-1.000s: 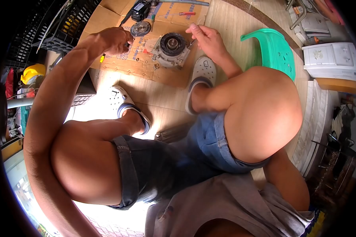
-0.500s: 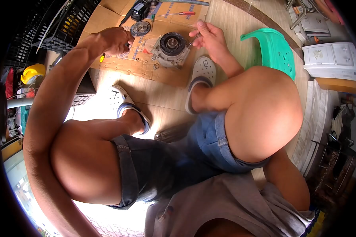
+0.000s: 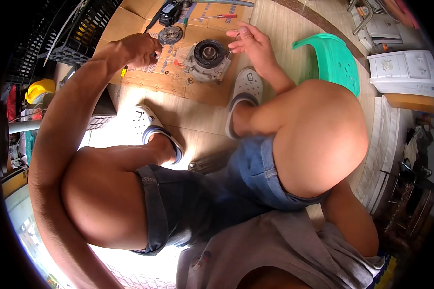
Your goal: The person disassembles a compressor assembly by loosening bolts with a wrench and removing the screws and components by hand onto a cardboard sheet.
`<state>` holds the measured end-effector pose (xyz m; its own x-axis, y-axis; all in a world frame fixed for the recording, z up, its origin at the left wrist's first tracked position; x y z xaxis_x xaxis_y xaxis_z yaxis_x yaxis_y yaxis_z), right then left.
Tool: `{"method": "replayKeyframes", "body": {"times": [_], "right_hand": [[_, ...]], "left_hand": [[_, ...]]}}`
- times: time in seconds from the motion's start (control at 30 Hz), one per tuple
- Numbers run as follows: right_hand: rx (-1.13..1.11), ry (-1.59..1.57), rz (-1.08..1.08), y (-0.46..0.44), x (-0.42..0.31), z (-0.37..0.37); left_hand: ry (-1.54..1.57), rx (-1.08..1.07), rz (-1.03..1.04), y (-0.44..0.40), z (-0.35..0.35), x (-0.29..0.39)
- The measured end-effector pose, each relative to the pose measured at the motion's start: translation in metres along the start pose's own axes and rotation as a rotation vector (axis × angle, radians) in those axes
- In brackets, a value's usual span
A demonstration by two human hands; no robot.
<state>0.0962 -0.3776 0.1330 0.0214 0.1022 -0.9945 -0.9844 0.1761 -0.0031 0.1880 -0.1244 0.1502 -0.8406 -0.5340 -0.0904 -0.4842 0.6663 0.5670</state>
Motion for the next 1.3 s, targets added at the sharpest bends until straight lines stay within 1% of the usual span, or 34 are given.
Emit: {"method": "replayKeyframes", "body": {"times": [0.03,0.13,0.23,0.33,0.43,0.53,0.63,0.73,0.83,0.93,1.03,1.23,1.3], "right_hand": [[0.026,-0.054,0.017,-0.001,0.002,-0.003],[0.041,-0.032,0.051,-0.002,0.006,-0.009],[-0.027,0.082,0.019,-0.001,0.005,-0.002],[-0.019,0.06,0.021,0.0,0.003,0.0],[0.054,0.075,-0.008,0.003,-0.004,-0.006],[0.11,-0.031,-0.058,0.005,-0.014,-0.015],[0.074,-0.127,-0.071,0.006,-0.013,-0.016],[0.035,-0.113,-0.016,0.013,-0.007,-0.012],[-0.007,-0.12,0.04,0.016,0.0,-0.008],[-0.049,-0.081,0.089,0.019,0.003,-0.006],[-0.077,-0.122,0.16,0.021,0.013,-0.001],[-0.101,-0.163,0.222,0.024,0.024,0.003],[-0.106,-0.124,0.23,0.024,0.025,0.004]], "left_hand": [[0.006,-0.002,-0.002,0.001,-0.001,0.0],[0.007,-0.012,-0.012,0.002,-0.002,0.0],[0.009,-0.004,-0.013,0.005,-0.004,0.001],[0.004,0.002,-0.004,0.0,-0.001,-0.001],[0.029,-0.031,-0.032,0.01,-0.009,0.003],[0.016,-0.012,-0.012,0.006,-0.004,0.0],[0.006,0.006,-0.004,0.003,-0.001,-0.002],[0.048,-0.036,-0.054,0.005,-0.004,-0.002],[0.026,0.005,-0.023,0.01,-0.007,0.0],[0.023,-0.016,-0.025,0.011,-0.006,0.0],[0.034,-0.015,-0.033,0.011,-0.003,-0.003],[0.018,-0.002,-0.016,0.014,-0.007,0.001],[0.014,0.016,-0.009,0.009,-0.005,0.0]]}}
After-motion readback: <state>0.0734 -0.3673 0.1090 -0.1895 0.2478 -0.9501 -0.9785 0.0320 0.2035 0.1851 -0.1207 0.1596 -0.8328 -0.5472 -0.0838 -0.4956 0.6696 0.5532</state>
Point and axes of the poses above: each hand's wrist, its own y-axis away from the middle knuckle, its own z-axis out of the palm, x = y × z, the point moved 8 cm from there along -y, towards the middle knuckle, and after that the axes turned 7 degrees about -y, right-handed, at the moved point
